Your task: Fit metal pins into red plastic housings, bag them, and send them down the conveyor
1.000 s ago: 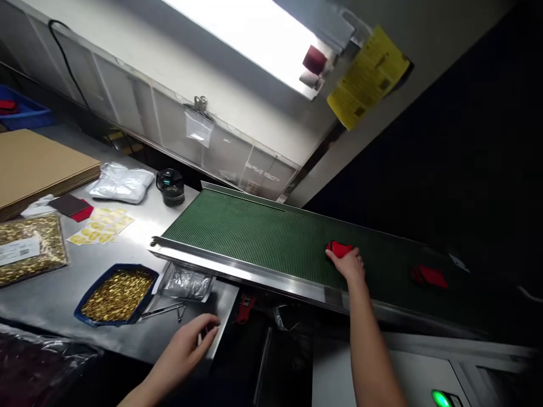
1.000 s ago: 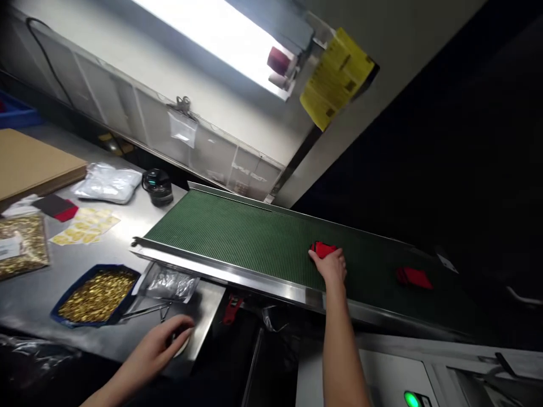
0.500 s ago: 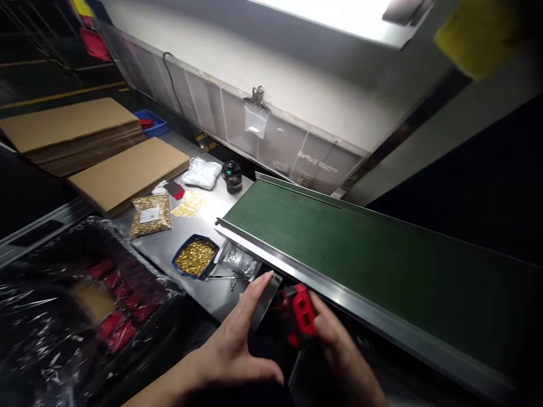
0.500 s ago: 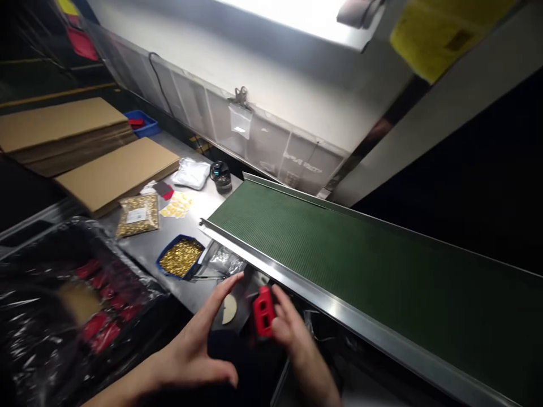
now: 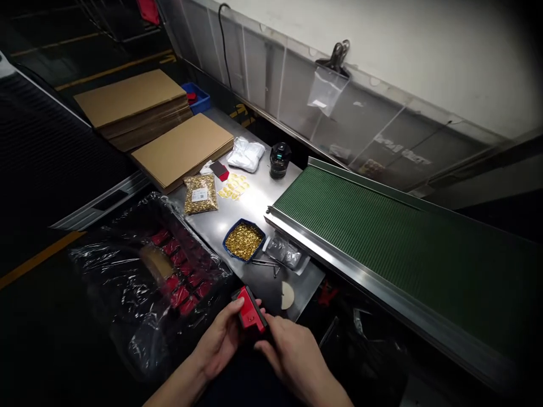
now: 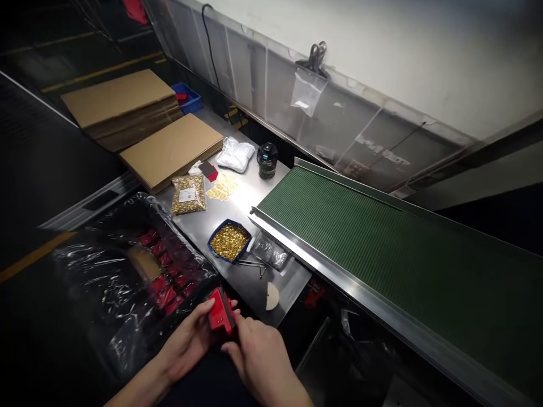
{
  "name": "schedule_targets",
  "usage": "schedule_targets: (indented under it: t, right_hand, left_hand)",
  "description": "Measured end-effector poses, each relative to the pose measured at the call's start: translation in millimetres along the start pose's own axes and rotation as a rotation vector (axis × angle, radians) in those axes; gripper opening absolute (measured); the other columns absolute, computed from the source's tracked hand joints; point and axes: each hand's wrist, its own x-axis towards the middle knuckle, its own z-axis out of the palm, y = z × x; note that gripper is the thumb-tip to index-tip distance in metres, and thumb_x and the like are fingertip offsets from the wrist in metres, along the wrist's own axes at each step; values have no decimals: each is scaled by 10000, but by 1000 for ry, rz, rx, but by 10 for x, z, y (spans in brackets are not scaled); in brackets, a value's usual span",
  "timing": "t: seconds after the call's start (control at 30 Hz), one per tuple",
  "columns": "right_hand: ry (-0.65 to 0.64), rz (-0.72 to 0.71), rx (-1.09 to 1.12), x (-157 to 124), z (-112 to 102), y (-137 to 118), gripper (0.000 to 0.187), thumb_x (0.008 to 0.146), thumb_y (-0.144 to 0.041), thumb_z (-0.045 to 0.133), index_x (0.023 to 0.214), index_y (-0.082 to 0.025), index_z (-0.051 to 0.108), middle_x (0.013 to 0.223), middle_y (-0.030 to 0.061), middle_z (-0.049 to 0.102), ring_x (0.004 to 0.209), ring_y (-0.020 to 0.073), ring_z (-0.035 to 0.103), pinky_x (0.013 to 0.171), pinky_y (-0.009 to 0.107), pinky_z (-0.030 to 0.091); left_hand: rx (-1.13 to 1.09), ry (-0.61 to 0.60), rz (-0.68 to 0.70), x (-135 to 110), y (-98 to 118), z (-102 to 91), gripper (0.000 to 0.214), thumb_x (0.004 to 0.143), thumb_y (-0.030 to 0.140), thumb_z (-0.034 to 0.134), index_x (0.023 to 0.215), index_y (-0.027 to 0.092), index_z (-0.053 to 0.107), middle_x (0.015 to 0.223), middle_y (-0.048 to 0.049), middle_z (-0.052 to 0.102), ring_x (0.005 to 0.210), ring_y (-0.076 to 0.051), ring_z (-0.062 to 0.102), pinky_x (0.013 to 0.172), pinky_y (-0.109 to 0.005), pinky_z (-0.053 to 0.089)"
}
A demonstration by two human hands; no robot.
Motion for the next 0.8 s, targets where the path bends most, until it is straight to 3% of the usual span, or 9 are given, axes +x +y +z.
schedule_targets:
  t: [0.07,0.17,0.23,0.33,0.4,0.47,0.63,0.7,0.8]
  right_hand:
    - [-76,13,-30,143,35,106,398,942,-538,569,1255,-306,647,1063,52,739,961,263,696,815,321,497]
    - [-32,373,-123,402,144,524,308,1004,-464,462,971,-266,695,932,38,738,903,234,708,793,308,489]
    - [35,593,-201,602,293,867,264,984,-369,488,1057,-184,662,1028,136,716,961,305,705,815,381,497]
    - [117,760,-219,857,580,1271,465,917,-313,577,1308,-69,518,1259,290,595,1116,405,651,869,485,495]
    - [160,810,-181,950,736,1427,572,894,-320,602,1379,-61,442,1322,309,544,1158,414,631,891,511,496]
    - [189,817,-109,975,817,1515,524,893,-343,598,1340,-99,478,1319,267,563,1163,386,635,914,511,500]
    - [239,726,158,791,723,1445,280,873,-421,559,1015,-191,630,1065,132,708,1129,343,663,934,444,528]
    - [247,656,275,589,604,1224,338,902,-465,500,1081,-198,604,1039,102,724,1046,313,704,864,405,565]
    - [209,475,464,169,352,670,404,966,-518,443,1246,-232,500,1023,49,728,904,234,730,770,327,582]
  left_hand:
    - [-37,4,-7,24,64,-214,335,890,345,609,1153,145,668,1247,-141,713,1157,-292,684,1053,-452,516]
    - [-60,-79,-32,-6,170,-487,397,841,332,596,1180,140,667,1171,-146,741,1118,-302,698,1049,-487,505]
    - [-111,-185,-53,-61,246,-585,516,791,357,574,1269,171,626,1176,-128,732,1097,-304,698,1041,-530,495]
    - [-179,-336,-46,-144,347,-608,687,756,419,543,1416,231,508,1266,-115,673,1134,-326,658,985,-599,500]
    - [-197,-393,-29,-167,393,-588,726,794,508,548,1456,224,460,1322,-136,626,1170,-341,625,957,-610,505]
    - [-206,-416,-30,-157,411,-572,761,826,606,566,1461,201,454,1308,-151,624,1137,-327,635,976,-597,492]
    - [-204,-431,-60,-59,370,-516,720,894,648,512,1405,140,511,1191,-155,682,1041,-277,685,1075,-523,416]
    - [-159,-447,-78,-41,360,-462,723,905,597,499,1431,102,481,1288,-202,650,1161,-314,652,1091,-484,400]
    - [-107,-481,-133,-69,381,-352,747,881,508,496,1479,69,414,1431,-251,556,1304,-368,565,1118,-498,367]
